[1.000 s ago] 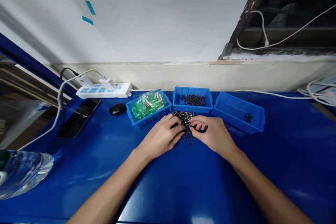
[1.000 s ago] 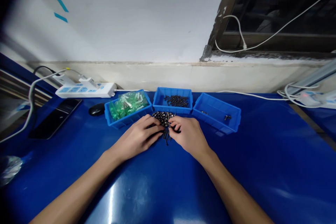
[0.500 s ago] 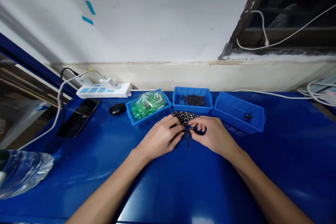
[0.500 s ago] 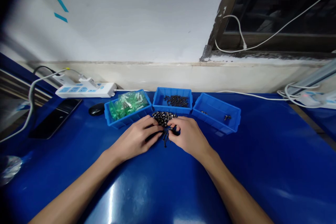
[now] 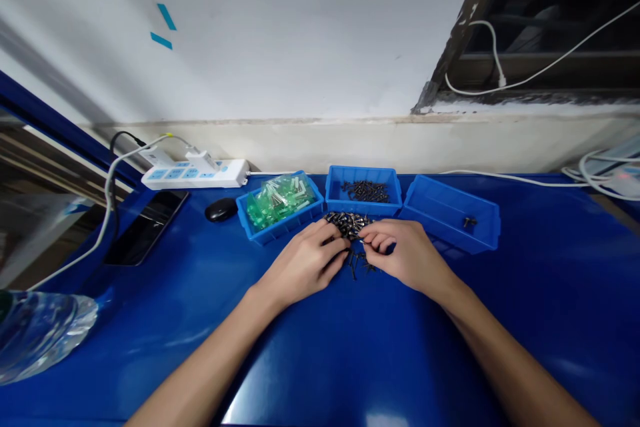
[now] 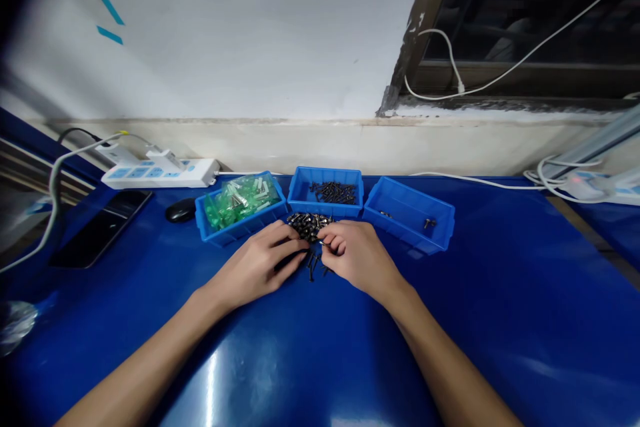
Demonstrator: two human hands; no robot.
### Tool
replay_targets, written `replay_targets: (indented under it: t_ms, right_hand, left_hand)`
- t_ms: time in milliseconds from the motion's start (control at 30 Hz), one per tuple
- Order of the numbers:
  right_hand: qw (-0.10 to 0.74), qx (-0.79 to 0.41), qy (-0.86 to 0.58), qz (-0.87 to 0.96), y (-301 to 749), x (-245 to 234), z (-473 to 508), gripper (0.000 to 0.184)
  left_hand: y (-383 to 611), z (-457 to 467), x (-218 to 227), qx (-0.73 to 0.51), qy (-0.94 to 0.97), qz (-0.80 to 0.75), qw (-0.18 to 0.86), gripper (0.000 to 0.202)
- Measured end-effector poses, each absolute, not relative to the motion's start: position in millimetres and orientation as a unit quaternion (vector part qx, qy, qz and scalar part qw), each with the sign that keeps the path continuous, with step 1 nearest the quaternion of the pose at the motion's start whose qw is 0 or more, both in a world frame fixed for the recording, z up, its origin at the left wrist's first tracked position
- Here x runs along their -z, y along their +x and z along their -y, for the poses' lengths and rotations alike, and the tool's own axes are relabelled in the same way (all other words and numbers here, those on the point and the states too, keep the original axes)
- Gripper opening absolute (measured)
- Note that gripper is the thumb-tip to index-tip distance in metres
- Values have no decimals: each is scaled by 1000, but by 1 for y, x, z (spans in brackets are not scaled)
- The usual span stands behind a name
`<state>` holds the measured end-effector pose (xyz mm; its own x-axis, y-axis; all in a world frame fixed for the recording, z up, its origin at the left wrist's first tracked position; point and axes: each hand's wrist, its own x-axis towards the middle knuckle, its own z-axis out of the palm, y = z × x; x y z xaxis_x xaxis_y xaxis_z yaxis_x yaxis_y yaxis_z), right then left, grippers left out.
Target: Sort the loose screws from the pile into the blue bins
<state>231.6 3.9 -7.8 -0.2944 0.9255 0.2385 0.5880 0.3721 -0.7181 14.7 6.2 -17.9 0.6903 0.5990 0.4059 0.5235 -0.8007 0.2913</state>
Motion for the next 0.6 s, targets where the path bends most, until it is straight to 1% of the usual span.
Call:
replay_targets:
  t_ms: [67,133,200,267,300,367,467,533,600]
  right_hand:
    - [365,-294,-495,731,236,5,-6,15]
    - [423,-280,-507,697,243,0,-9,13]
    - [487,-208,-539,655,253,-6,-11,14]
    - [519,-87,-583,619,261,-12,-11,15]
    - [515,-30,-599,613,264,-14,-11,16]
    - [496,28,-599,629,266,-17,-10,17]
    - [444,-6,-530,723,261,-14,-7,19]
    - [388,-47,-465,794,255,-7,-6,19]
    - [319,-68,-431,842,249,0,-7,19]
  left_hand:
    - [15,-5,17,-248,918,-302,74,24]
    - [16,-4,17,-246,920,-295,74,24]
    - [16,-4,17,-245,922,-291,75,24]
    - [16,-3,17,-245,922,-288,78,25]
    - [17,-2,16,-245,922,-287,81,25]
    - [17,-1,16,-239,923,-288,89,25]
    - [18,0,15,-220,926,-292,96,24]
    - [19,1,14,-212,927,-296,95,22]
    - [18,1,14,-209,926,-301,96,19]
